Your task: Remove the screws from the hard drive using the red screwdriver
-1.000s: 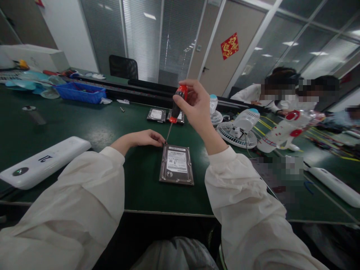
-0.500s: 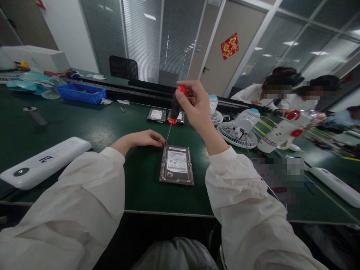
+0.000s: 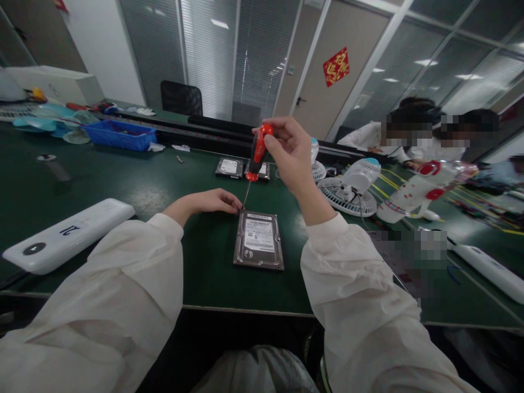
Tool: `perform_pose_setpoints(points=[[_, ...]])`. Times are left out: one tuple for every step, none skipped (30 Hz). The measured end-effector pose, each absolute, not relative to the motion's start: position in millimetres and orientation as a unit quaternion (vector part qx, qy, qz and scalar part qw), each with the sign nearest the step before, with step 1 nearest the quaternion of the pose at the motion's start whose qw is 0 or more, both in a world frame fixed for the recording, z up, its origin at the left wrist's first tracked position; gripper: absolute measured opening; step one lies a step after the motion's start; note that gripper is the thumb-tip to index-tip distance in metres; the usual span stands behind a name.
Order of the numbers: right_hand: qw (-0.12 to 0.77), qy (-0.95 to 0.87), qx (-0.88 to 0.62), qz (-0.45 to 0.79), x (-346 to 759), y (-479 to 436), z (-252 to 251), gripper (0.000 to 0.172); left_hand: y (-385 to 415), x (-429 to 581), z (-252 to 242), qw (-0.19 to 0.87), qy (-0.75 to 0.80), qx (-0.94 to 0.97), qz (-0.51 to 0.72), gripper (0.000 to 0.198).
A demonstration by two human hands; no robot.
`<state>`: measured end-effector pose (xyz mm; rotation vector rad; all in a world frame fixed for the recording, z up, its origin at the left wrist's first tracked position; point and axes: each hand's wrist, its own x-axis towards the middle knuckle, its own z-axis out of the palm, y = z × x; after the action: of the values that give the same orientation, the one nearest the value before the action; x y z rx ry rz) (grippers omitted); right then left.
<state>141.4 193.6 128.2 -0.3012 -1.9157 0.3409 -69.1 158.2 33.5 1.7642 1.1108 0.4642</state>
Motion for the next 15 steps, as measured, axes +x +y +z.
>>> perform_pose_setpoints(points=[[0.554, -0.81, -0.138, 0.133, 141.4, 193.3, 128.0, 0.056, 157.9, -69.0, 33.9, 0.482, 0.457, 0.723, 0.19, 0.03], [0.558, -0.808, -0.15, 0.115, 141.3, 193.1, 127.6, 0.055, 157.5, -68.9, 34.5, 0.483, 0.458, 0.722, 0.189, 0.03], [0.564, -0.804, -0.162, 0.094, 141.1, 193.2, 126.9, 0.054, 157.0, -68.8, 35.2, 0.482, 0.46, 0.722, 0.188, 0.028], [0.569, -0.801, -0.171, 0.077, 140.9, 193.6, 126.2, 0.051, 156.6, -68.7, 35.8, 0.481, 0.461, 0.722, 0.188, 0.027], [0.57, -0.8, -0.176, 0.065, 140.8, 194.4, 125.4, 0.049, 156.3, -68.6, 36.2, 0.479, 0.461, 0.723, 0.189, 0.026], [0.57, -0.801, -0.175, 0.061, 140.7, 195.5, 124.7, 0.047, 156.2, -68.5, 36.4, 0.478, 0.459, 0.724, 0.19, 0.025], [0.569, -0.802, -0.167, 0.066, 140.7, 196.8, 124.1, 0.047, 156.2, -68.5, 36.3, 0.478, 0.457, 0.726, 0.191, 0.025], [0.567, -0.805, -0.154, 0.077, 140.9, 198.1, 123.8, 0.048, 156.3, -68.6, 36.2, 0.478, 0.454, 0.727, 0.192, 0.025], [0.564, -0.809, -0.139, 0.092, 141.1, 199.2, 123.6, 0.049, 156.5, -68.6, 35.9, 0.479, 0.451, 0.728, 0.193, 0.025], [0.559, -0.813, -0.125, 0.103, 141.3, 199.8, 123.6, 0.051, 156.8, -68.7, 35.7, 0.48, 0.449, 0.728, 0.193, 0.025], [0.557, -0.815, -0.117, 0.109, 141.4, 199.8, 123.8, 0.052, 157.0, -68.8, 35.6, 0.482, 0.448, 0.728, 0.193, 0.025], [0.556, -0.816, -0.118, 0.107, 141.4, 199.3, 124.1, 0.052, 157.2, -68.8, 35.5, 0.484, 0.448, 0.727, 0.193, 0.025], [0.558, -0.814, -0.128, 0.098, 141.4, 198.3, 124.4, 0.051, 157.3, -68.8, 35.5, 0.485, 0.448, 0.725, 0.193, 0.025], [0.563, -0.81, -0.141, 0.084, 141.2, 197.0, 124.7, 0.049, 157.3, -68.8, 35.5, 0.487, 0.448, 0.724, 0.194, 0.025], [0.568, -0.806, -0.154, 0.068, 141.1, 195.7, 125.0, 0.047, 157.3, -68.8, 35.4, 0.489, 0.448, 0.723, 0.195, 0.026]])
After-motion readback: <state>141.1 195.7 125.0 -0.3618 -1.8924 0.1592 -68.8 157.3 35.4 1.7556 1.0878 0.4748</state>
